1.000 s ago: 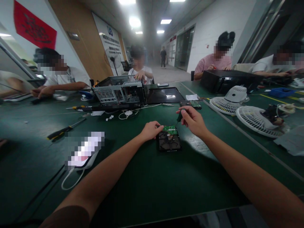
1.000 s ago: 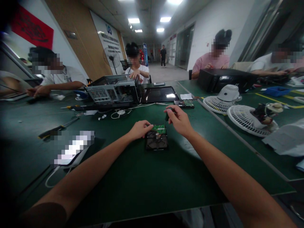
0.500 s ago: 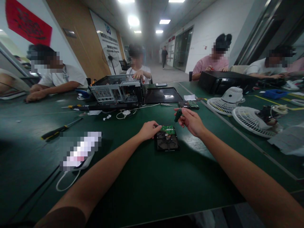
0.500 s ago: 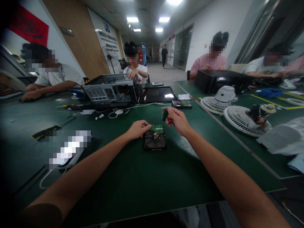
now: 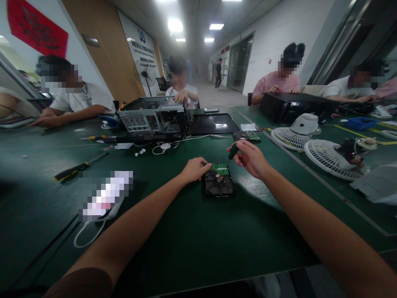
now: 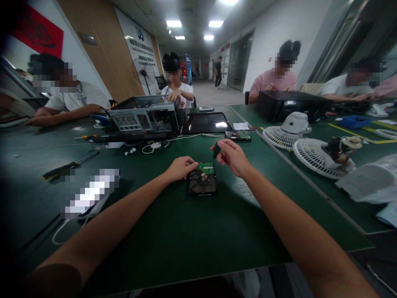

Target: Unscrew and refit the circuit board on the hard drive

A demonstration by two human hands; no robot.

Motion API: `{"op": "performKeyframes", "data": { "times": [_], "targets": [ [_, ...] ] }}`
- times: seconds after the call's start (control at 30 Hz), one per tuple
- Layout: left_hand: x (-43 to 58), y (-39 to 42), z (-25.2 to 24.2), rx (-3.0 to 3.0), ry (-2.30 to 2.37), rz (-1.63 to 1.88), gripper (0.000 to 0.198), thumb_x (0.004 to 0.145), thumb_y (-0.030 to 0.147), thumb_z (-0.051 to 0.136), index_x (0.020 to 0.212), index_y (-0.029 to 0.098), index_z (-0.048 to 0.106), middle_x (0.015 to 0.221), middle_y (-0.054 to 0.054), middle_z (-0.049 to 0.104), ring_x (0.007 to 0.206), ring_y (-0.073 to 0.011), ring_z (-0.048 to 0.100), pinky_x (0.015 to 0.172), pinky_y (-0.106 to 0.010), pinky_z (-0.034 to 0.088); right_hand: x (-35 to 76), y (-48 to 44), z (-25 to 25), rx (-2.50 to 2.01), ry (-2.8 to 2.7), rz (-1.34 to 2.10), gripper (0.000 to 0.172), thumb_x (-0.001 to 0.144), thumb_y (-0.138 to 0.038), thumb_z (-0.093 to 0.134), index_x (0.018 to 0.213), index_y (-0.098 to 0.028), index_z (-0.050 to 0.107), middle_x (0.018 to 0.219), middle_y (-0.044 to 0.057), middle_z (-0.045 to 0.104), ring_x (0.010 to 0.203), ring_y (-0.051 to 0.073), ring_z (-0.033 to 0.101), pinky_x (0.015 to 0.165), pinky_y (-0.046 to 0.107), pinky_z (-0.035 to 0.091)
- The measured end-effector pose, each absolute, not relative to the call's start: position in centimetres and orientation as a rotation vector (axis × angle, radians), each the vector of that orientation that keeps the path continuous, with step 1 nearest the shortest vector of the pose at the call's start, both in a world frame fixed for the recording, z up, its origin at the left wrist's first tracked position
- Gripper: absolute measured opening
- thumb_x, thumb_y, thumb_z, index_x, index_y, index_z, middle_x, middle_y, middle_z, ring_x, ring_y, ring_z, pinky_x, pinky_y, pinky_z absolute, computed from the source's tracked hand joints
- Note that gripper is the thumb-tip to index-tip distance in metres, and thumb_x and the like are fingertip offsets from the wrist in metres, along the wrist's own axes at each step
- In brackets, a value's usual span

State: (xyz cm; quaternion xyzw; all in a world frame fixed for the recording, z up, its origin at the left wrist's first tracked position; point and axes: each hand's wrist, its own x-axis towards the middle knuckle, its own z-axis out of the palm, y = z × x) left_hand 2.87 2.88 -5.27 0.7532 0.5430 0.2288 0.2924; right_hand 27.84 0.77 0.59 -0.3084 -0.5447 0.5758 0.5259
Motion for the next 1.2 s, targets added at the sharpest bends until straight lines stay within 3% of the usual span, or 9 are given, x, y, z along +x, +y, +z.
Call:
{"op": "performKeyframes", "data": {
  "times": [0.13, 0.53, 0.63, 0.8, 0.9, 1.0, 1.2],
  "targets": [
    [2.9, 2.85, -5.2, 1.991, 1.452, 0.608, 0.037, 0.096, 0.05, 0.058, 0.105, 0.016, 0.067, 0.062, 0.001, 0.068, 0.043, -0.0121, 0.06, 0.043, -0.022, 0.044, 27.81, 1.02, 0.49, -0.739, -1.257, 1.411, 0.033, 0.092, -0.048, 0.062, 0.11, -0.021, 0.069, 0.102, 0.007, 0.071, 0.054, 0.01, 0.054, 0.044, 0.025, 0.036],
    [2.94, 3.03, -5.4, 1.993, 1.467, 0.6, 0.036, 0.097, 0.05, 0.058, 0.106, 0.016, 0.068, 0.063, 0.001, 0.068, 0.043, -0.0121, 0.06, 0.043, -0.021, 0.044, 27.94, 0.91, 0.63, -0.748, -1.283, 1.397, 0.029, 0.089, -0.047, 0.068, 0.102, -0.02, 0.068, 0.117, 0.01, 0.071, 0.062, 0.011, 0.059, 0.046, 0.024, 0.038],
    [2.92, 3.0, -5.46, 1.98, 1.46, 0.604, 0.037, 0.097, 0.05, 0.058, 0.107, 0.016, 0.067, 0.065, 0.001, 0.069, 0.043, -0.0118, 0.06, 0.042, -0.021, 0.043, 27.99, 0.91, 0.63, -0.765, -1.278, 1.394, 0.028, 0.087, -0.047, 0.071, 0.099, -0.022, 0.065, 0.112, 0.008, 0.073, 0.061, 0.011, 0.058, 0.046, 0.024, 0.036],
    [2.87, 2.94, -5.54, 1.983, 1.453, 0.617, 0.038, 0.097, 0.051, 0.058, 0.107, 0.016, 0.067, 0.066, 0.0, 0.069, 0.043, -0.0113, 0.06, 0.041, -0.021, 0.042, 27.95, 0.69, 0.65, -0.783, -1.303, 1.383, 0.037, 0.085, -0.045, 0.075, 0.116, -0.027, 0.068, 0.102, 0.005, 0.071, 0.059, 0.009, 0.053, 0.045, 0.023, 0.03],
    [2.88, 2.91, -5.46, 1.987, 1.453, 0.616, 0.039, 0.097, 0.052, 0.058, 0.107, 0.016, 0.067, 0.065, 0.0, 0.069, 0.043, -0.0116, 0.06, 0.041, -0.02, 0.042, 27.92, 0.57, 0.7, -0.786, -1.316, 1.381, 0.036, 0.086, -0.045, 0.074, 0.117, -0.026, 0.071, 0.098, 0.004, 0.069, 0.057, 0.009, 0.051, 0.044, 0.023, 0.028],
    [2.9, 2.87, -5.32, 1.982, 1.463, 0.596, 0.039, 0.096, 0.052, 0.057, 0.107, 0.016, 0.067, 0.062, 0.001, 0.068, 0.043, -0.0119, 0.06, 0.042, -0.021, 0.042, 27.9, 0.58, 0.69, -0.786, -1.344, 1.374, 0.031, 0.086, -0.044, 0.074, 0.11, -0.024, 0.072, 0.097, 0.004, 0.069, 0.057, 0.009, 0.053, 0.045, 0.023, 0.033],
    [2.94, 2.83, -5.33, 1.969, 1.44, 0.617, 0.039, 0.096, 0.051, 0.058, 0.108, 0.016, 0.067, 0.066, 0.0, 0.069, 0.044, -0.0128, 0.061, 0.04, -0.021, 0.042, 27.83, 0.73, 0.58, -0.763, -1.334, 1.406, 0.031, 0.089, -0.047, 0.069, 0.107, -0.023, 0.067, 0.114, 0.008, 0.072, 0.065, 0.013, 0.065, 0.052, 0.026, 0.046]
  ]
}}
